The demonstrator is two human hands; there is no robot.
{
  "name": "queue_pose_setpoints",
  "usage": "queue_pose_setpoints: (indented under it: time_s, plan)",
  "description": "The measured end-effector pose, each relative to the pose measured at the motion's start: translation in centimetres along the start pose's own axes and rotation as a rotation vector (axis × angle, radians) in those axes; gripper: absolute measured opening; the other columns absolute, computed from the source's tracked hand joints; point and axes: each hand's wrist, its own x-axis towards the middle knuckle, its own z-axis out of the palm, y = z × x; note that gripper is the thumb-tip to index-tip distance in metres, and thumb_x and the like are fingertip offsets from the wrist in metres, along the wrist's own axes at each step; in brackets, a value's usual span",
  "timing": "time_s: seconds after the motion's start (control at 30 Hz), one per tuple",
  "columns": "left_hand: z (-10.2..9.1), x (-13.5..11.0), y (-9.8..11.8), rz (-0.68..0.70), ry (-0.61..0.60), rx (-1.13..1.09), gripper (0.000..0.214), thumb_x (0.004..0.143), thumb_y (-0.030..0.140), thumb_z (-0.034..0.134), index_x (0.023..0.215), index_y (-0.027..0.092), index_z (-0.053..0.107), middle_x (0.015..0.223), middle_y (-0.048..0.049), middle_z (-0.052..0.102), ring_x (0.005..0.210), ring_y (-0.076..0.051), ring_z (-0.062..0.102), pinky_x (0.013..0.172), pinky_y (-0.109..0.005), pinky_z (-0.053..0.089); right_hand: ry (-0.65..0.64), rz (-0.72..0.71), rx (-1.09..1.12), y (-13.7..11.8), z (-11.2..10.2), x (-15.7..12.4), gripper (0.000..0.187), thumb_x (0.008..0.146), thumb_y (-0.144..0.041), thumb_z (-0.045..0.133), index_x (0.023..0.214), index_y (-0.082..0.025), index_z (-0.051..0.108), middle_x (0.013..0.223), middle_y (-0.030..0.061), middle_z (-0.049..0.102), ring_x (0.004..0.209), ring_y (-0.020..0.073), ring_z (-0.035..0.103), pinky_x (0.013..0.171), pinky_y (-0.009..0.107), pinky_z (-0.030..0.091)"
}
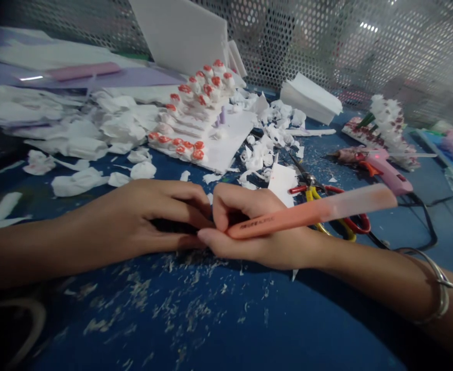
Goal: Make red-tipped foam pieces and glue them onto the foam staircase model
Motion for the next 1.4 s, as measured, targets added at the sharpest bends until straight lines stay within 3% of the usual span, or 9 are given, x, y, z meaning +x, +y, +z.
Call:
queue_pose_setpoints:
  time_s: [0.1, 0.23, 0.37, 0.5, 0.7, 0.87, 1.03, 1.4]
  plan:
    - [-0.01, 0.04, 0.04, 0.000, 0.004, -0.009, 0.010, 0.076, 0.023, 0.060, 0.074, 0.022, 0.070, 0.081, 0.0013, 0.061, 0.067, -0.010, 0.057, 0.061, -0.017, 0.042, 0.044, -0.005, -0.013, 0.05, -0.03, 0.02, 0.019, 0.077, -0.013, 0.055, 0.069, -0.018, 0.039, 0.062, -0.0055, 0.043, 0.053, 0.0040, 0.039, 0.047, 0.020, 0.031]
    - [0.06, 0.00, 0.06, -0.003, 0.018, 0.000, 0.010, 0.076, 0.024, 0.061, 0.075, 0.021, 0.070, 0.081, 0.0010, 0.061, 0.067, -0.009, 0.057, 0.060, -0.016, 0.042, -0.002, -0.007, 0.019, -0.04, -0.01, 0.11, 0.019, 0.075, -0.008, 0.056, 0.070, -0.017, 0.040, 0.062, -0.0056, 0.043, 0.053, 0.0036, 0.040, 0.046, 0.019, 0.030]
    - [0.14, 0.00, 0.11, 0.009, 0.025, 0.005, 0.009, 0.076, 0.023, 0.061, 0.074, 0.022, 0.070, 0.079, 0.0018, 0.060, 0.066, -0.008, 0.056, 0.060, -0.016, 0.042, 0.061, 0.002, 0.041, -0.14, -0.02, 0.21, 0.020, 0.076, -0.008, 0.055, 0.068, -0.017, 0.039, 0.061, -0.0059, 0.041, 0.053, 0.0037, 0.038, 0.047, 0.019, 0.030]
    - [0.17, -0.06, 0.25, 0.000, 0.025, 0.028, 0.010, 0.076, 0.023, 0.060, 0.074, 0.019, 0.069, 0.079, 0.0009, 0.060, 0.067, -0.009, 0.056, 0.060, -0.016, 0.042, -0.003, 0.012, 0.057, -0.02, -0.02, 0.18, 0.020, 0.075, -0.009, 0.057, 0.069, -0.017, 0.040, 0.061, -0.0055, 0.042, 0.053, 0.0041, 0.038, 0.046, 0.019, 0.029]
    - [0.33, -0.22, 0.29, 0.026, 0.055, 0.056, 0.011, 0.077, 0.023, 0.059, 0.073, 0.019, 0.069, 0.077, 0.0005, 0.059, 0.066, -0.009, 0.055, 0.058, -0.016, 0.041, 0.017, 0.036, 0.070, 0.08, 0.02, 0.13, 0.019, 0.076, -0.010, 0.057, 0.070, -0.017, 0.040, 0.063, -0.0050, 0.042, 0.054, 0.0042, 0.037, 0.046, 0.020, 0.028]
    - [0.39, -0.17, 0.22, 0.071, 0.074, 0.073, 0.011, 0.078, 0.022, 0.059, 0.075, 0.019, 0.069, 0.076, 0.0009, 0.059, 0.067, -0.008, 0.055, 0.060, -0.016, 0.041, 0.064, 0.035, 0.023, -0.05, 0.02, 0.20, 0.020, 0.080, -0.016, 0.054, 0.068, -0.018, 0.037, 0.061, -0.0051, 0.039, 0.054, 0.0043, 0.035, 0.046, 0.020, 0.028]
    - [0.50, -0.29, 0.13, 0.094, 0.087, 0.070, 0.011, 0.078, 0.022, 0.059, 0.074, 0.018, 0.069, 0.077, 0.0007, 0.059, 0.067, -0.008, 0.055, 0.060, -0.017, 0.040, 0.008, 0.011, 0.011, 0.03, 0.00, 0.26, 0.020, 0.080, -0.017, 0.054, 0.069, -0.017, 0.038, 0.065, -0.0046, 0.041, 0.056, 0.0039, 0.037, 0.048, 0.019, 0.030]
    - [0.50, -0.28, 0.17, 0.069, 0.073, 0.055, 0.011, 0.078, 0.023, 0.059, 0.080, 0.021, 0.070, 0.078, 0.0006, 0.060, 0.068, -0.009, 0.055, 0.061, -0.018, 0.041, 0.040, 0.023, -0.092, -0.20, -0.11, 0.40, 0.021, 0.082, -0.015, 0.050, 0.067, -0.017, 0.036, 0.063, -0.0050, 0.037, 0.056, 0.0038, 0.035, 0.048, 0.019, 0.030]
